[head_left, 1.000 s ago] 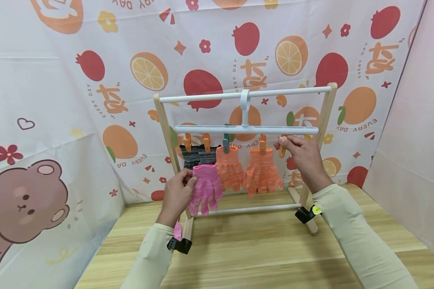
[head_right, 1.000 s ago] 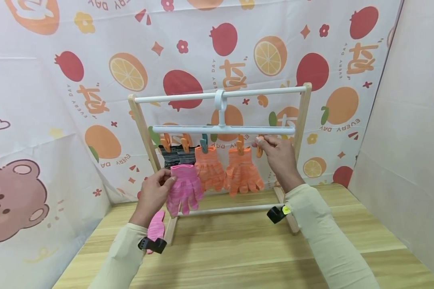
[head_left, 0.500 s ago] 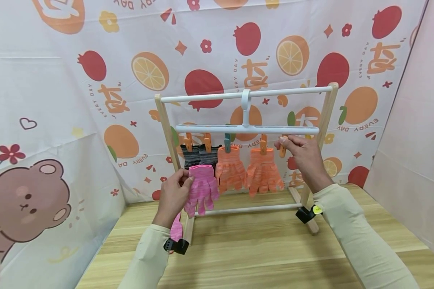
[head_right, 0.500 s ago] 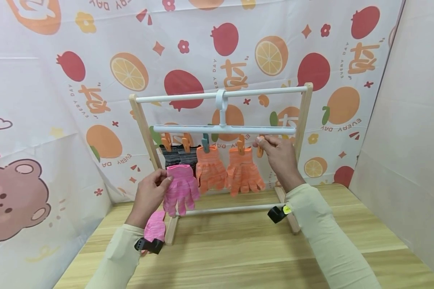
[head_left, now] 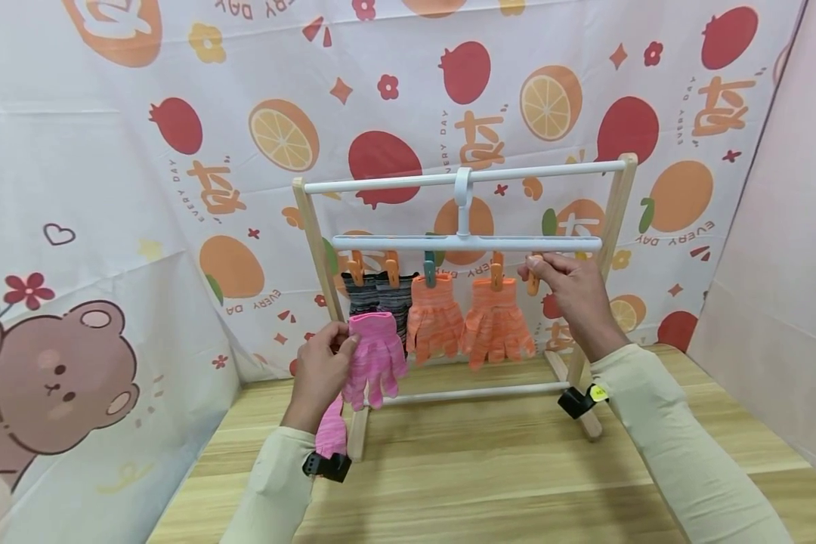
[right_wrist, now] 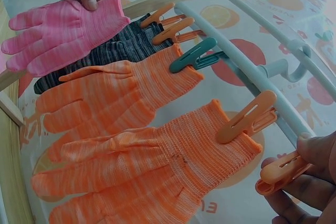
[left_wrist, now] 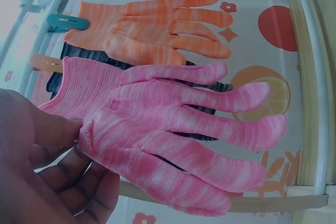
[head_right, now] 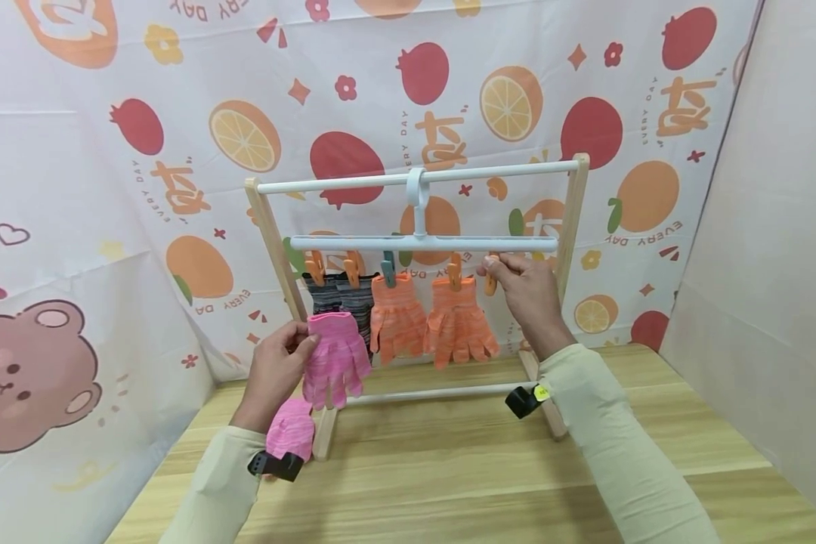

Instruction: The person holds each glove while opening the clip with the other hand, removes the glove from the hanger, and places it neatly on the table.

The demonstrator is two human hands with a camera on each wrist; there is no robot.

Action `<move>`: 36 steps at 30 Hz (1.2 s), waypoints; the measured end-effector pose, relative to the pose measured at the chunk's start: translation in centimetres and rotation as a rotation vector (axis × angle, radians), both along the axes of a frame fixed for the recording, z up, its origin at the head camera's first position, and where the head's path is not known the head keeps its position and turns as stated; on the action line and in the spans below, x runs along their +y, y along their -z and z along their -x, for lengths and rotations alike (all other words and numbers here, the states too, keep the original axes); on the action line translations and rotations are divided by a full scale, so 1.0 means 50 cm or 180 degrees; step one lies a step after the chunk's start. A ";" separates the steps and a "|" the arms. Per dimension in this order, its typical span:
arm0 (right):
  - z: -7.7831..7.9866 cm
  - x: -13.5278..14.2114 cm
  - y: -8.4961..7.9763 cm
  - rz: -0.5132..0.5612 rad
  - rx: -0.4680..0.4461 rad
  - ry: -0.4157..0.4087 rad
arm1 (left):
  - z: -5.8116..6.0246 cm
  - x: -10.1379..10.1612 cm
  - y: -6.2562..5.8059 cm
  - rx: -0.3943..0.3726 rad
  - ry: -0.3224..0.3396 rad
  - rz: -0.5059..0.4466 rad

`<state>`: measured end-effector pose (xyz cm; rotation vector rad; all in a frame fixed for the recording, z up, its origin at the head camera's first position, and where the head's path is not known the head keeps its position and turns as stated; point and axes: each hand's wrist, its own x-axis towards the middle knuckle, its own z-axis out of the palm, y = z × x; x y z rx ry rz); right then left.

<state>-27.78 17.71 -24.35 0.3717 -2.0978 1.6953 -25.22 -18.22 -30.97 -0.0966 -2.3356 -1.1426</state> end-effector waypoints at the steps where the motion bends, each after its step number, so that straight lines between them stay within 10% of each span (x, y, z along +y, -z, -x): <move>1: 0.000 0.000 0.000 0.0001 0.0003 0.0004 | 0.000 -0.001 0.001 0.0008 -0.0012 0.0009; 36: 0.003 -0.003 0.003 -0.0014 -0.0093 0.0036 | -0.012 -0.045 0.016 -0.0051 -0.0160 0.0123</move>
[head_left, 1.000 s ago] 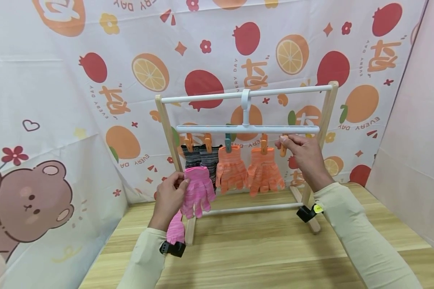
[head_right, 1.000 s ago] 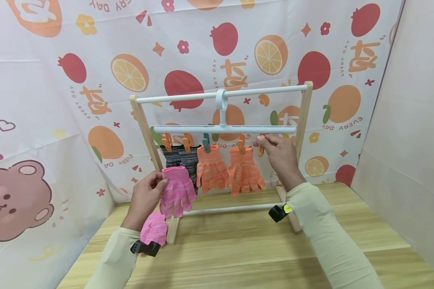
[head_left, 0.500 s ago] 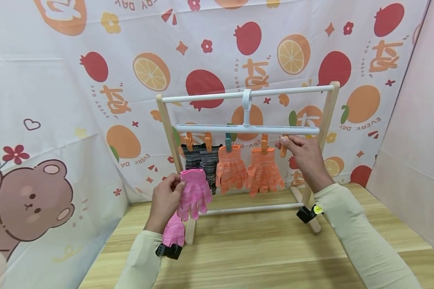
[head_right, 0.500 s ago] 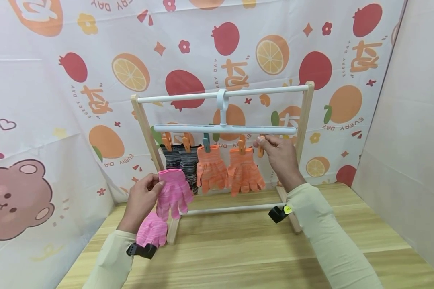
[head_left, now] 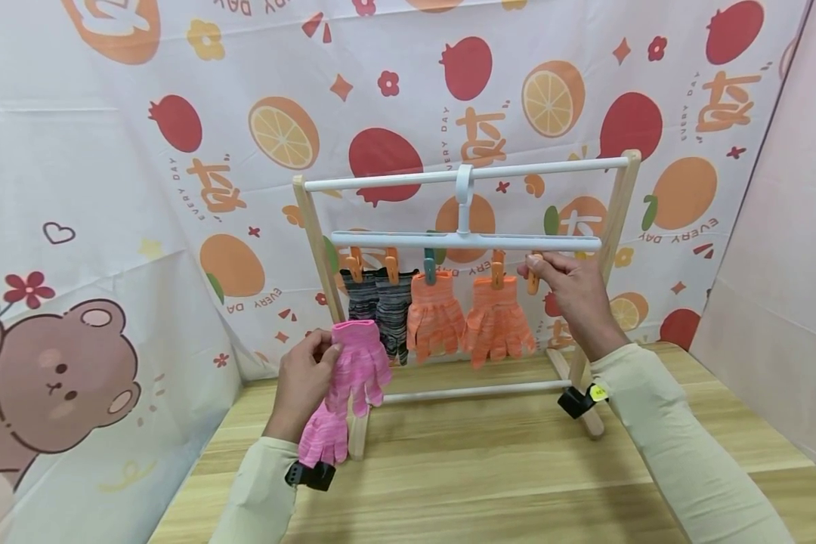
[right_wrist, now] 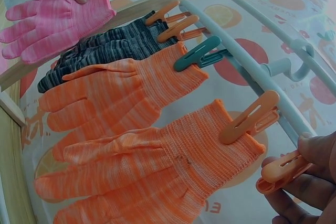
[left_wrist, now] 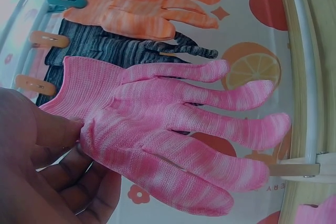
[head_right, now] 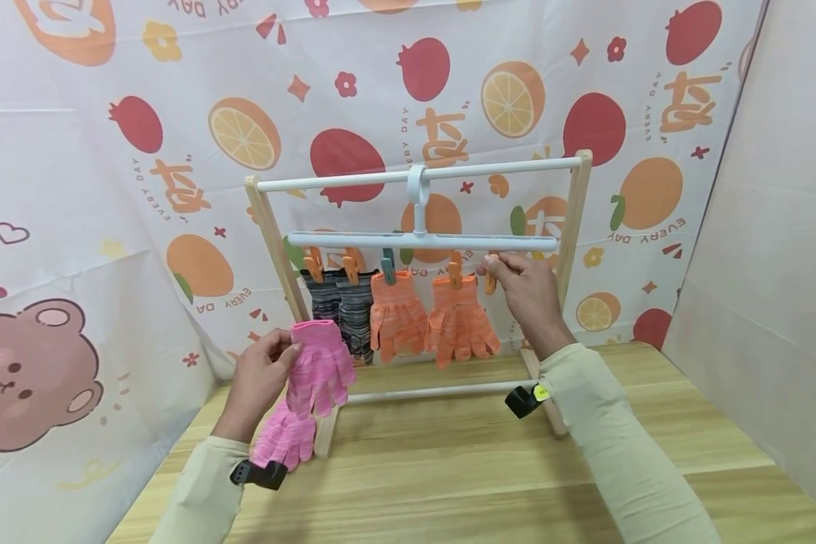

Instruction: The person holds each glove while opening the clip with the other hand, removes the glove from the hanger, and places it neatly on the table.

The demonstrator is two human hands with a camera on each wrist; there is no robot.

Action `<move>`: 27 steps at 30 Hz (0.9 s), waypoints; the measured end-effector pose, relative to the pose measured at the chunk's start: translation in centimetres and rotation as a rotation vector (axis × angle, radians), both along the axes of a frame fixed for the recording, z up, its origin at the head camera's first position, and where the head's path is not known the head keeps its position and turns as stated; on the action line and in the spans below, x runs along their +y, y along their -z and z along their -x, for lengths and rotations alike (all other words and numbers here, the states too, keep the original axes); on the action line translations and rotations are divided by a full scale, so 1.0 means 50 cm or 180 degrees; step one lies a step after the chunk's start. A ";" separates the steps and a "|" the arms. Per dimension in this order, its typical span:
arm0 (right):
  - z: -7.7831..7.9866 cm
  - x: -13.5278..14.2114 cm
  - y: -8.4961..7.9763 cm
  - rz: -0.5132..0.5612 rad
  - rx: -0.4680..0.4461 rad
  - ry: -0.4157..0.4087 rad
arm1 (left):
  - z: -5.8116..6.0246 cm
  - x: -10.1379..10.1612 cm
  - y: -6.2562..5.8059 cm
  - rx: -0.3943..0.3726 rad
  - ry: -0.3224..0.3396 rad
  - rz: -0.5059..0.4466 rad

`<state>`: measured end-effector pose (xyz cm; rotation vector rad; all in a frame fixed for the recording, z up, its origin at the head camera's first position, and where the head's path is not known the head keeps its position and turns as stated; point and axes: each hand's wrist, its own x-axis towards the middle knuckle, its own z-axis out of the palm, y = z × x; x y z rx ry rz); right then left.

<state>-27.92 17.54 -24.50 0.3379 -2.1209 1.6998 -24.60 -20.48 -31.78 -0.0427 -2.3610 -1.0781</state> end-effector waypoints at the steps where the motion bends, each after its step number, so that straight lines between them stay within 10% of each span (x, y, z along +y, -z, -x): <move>1: 0.000 0.000 0.000 -0.0008 -0.0002 0.0011 | 0.000 -0.001 0.001 -0.0002 -0.0009 0.0003; 27: -0.004 0.000 -0.001 0.0021 -0.0001 -0.0023 | -0.007 -0.022 0.007 0.0005 -0.0084 0.0050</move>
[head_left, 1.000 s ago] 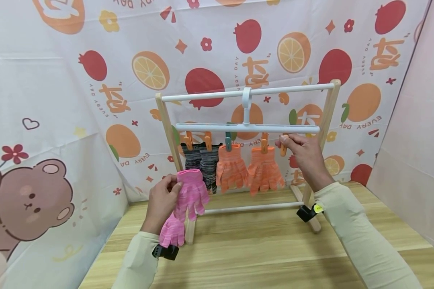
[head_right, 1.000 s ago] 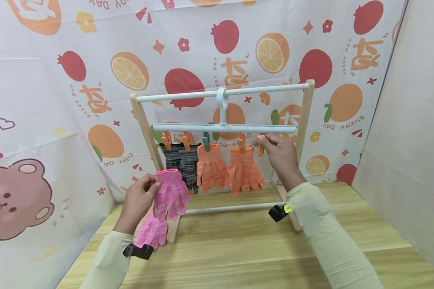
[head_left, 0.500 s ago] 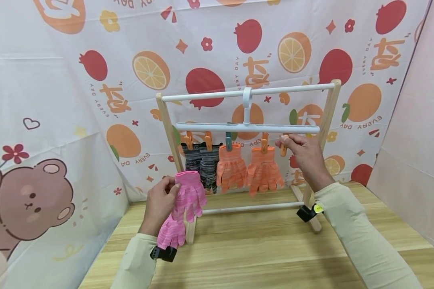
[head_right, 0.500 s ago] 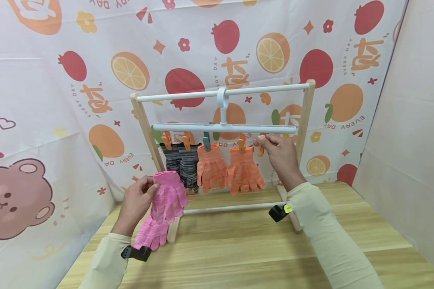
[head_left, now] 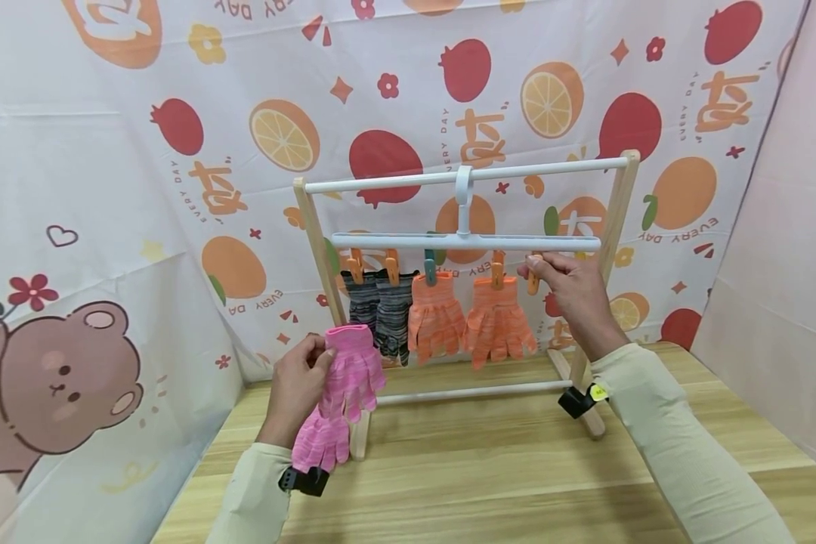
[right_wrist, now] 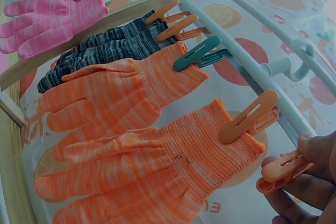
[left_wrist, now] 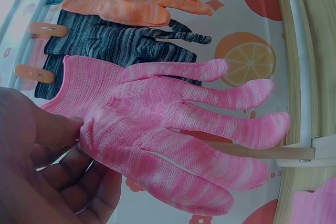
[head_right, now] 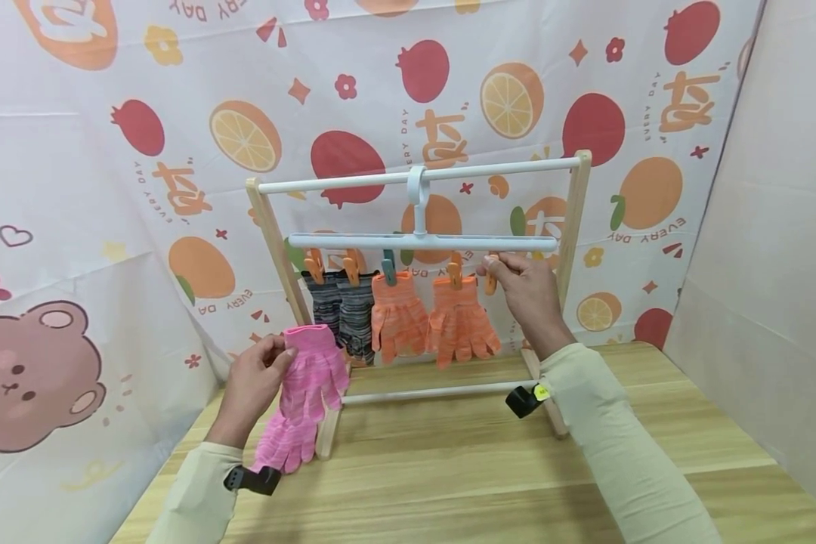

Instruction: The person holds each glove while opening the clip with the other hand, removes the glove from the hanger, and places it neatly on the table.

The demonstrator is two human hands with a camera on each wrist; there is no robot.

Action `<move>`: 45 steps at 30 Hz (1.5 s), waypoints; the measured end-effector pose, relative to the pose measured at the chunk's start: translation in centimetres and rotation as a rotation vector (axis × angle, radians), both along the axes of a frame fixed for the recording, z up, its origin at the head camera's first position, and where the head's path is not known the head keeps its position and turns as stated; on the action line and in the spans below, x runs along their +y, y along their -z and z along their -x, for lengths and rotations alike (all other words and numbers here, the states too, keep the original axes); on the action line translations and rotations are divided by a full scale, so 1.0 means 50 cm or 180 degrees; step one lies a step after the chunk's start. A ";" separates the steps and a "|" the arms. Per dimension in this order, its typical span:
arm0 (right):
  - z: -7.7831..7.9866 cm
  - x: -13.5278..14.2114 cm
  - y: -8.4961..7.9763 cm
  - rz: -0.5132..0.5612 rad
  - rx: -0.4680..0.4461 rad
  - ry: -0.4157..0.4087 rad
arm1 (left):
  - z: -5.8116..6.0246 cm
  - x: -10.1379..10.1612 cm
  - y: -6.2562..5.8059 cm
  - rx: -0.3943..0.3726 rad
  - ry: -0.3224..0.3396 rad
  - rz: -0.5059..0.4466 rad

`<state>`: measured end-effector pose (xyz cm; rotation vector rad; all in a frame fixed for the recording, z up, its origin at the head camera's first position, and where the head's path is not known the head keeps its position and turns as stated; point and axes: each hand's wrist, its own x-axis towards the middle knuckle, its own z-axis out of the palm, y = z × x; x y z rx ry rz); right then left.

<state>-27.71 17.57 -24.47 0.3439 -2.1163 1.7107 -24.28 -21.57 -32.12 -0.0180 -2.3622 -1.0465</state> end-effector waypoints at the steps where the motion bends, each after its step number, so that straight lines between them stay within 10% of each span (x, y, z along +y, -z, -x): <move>1: 0.000 0.000 0.000 0.0002 -0.0013 0.0003 | 0.001 -0.001 0.000 0.0000 0.0005 -0.0008; 45: 0.001 0.003 0.002 -0.0119 -0.0015 0.0018 | -0.036 -0.100 0.019 -0.0329 -0.0359 0.0136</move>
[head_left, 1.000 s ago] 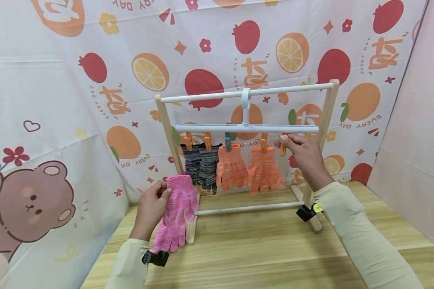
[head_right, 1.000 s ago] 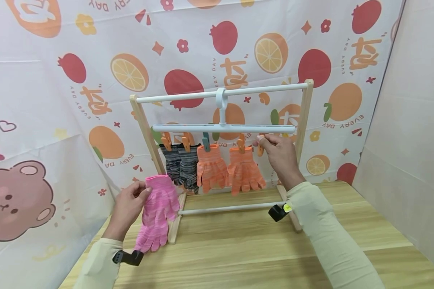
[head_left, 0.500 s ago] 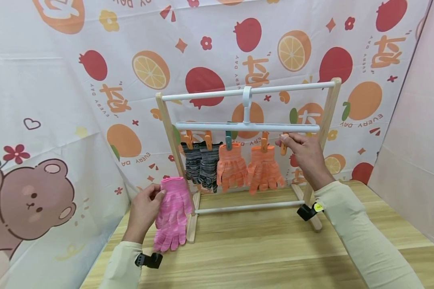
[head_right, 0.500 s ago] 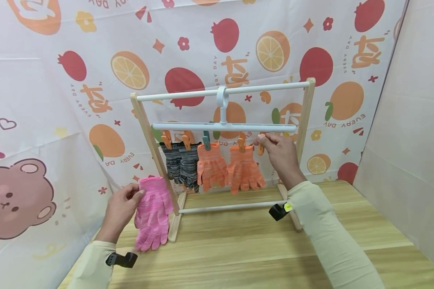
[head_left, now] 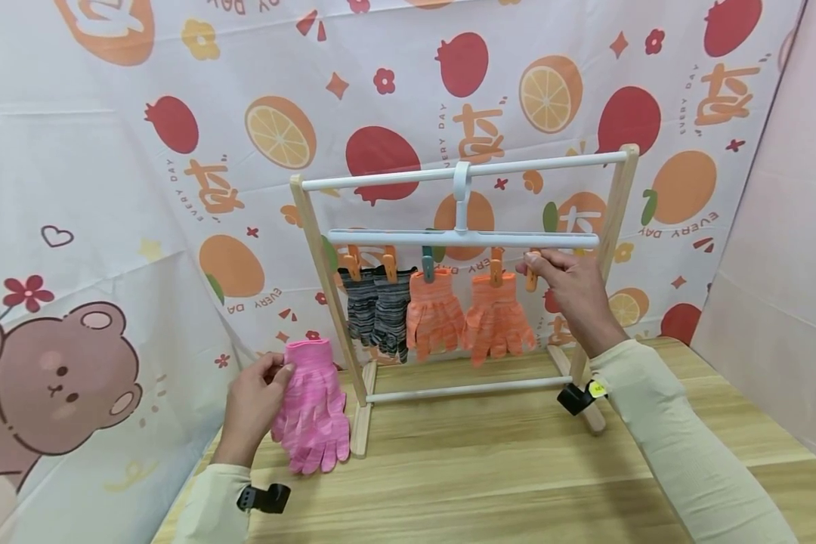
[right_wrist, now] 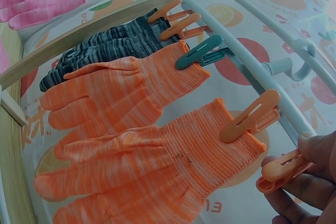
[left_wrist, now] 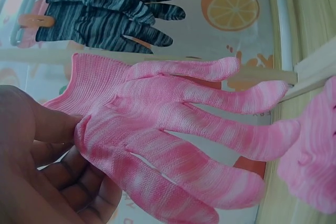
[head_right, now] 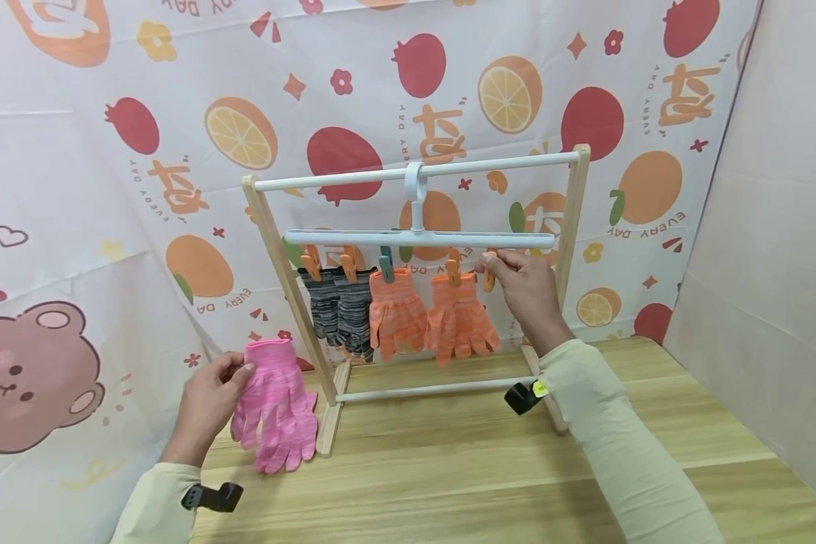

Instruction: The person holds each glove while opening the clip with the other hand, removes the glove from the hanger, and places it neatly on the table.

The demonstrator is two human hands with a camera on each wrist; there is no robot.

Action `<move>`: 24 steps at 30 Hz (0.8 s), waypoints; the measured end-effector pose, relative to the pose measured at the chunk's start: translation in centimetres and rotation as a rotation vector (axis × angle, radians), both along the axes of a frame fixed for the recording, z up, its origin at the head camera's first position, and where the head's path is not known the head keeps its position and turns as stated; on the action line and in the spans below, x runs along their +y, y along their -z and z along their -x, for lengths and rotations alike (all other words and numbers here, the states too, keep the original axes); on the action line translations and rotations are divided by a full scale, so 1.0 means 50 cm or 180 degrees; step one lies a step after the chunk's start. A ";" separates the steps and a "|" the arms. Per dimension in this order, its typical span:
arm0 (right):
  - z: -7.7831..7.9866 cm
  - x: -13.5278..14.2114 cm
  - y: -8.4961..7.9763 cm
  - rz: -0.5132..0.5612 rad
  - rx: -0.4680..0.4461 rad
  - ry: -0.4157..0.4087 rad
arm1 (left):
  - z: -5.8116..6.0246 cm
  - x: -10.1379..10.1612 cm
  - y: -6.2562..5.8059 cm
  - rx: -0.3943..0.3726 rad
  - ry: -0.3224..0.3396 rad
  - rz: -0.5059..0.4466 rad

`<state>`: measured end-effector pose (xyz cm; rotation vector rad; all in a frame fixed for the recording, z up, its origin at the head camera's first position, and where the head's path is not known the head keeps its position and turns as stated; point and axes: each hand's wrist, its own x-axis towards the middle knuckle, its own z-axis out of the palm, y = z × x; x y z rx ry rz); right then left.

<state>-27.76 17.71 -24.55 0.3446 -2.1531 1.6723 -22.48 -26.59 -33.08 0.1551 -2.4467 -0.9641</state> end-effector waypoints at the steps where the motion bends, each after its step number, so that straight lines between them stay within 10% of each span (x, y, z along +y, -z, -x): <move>1: 0.000 0.000 0.000 -0.0008 -0.0001 0.0005 | 0.000 -0.002 0.001 0.0005 -0.0008 0.0004; 24: 0.002 0.000 0.000 -0.0057 0.0011 0.0031 | -0.010 -0.054 0.027 -0.0241 -0.0125 0.0090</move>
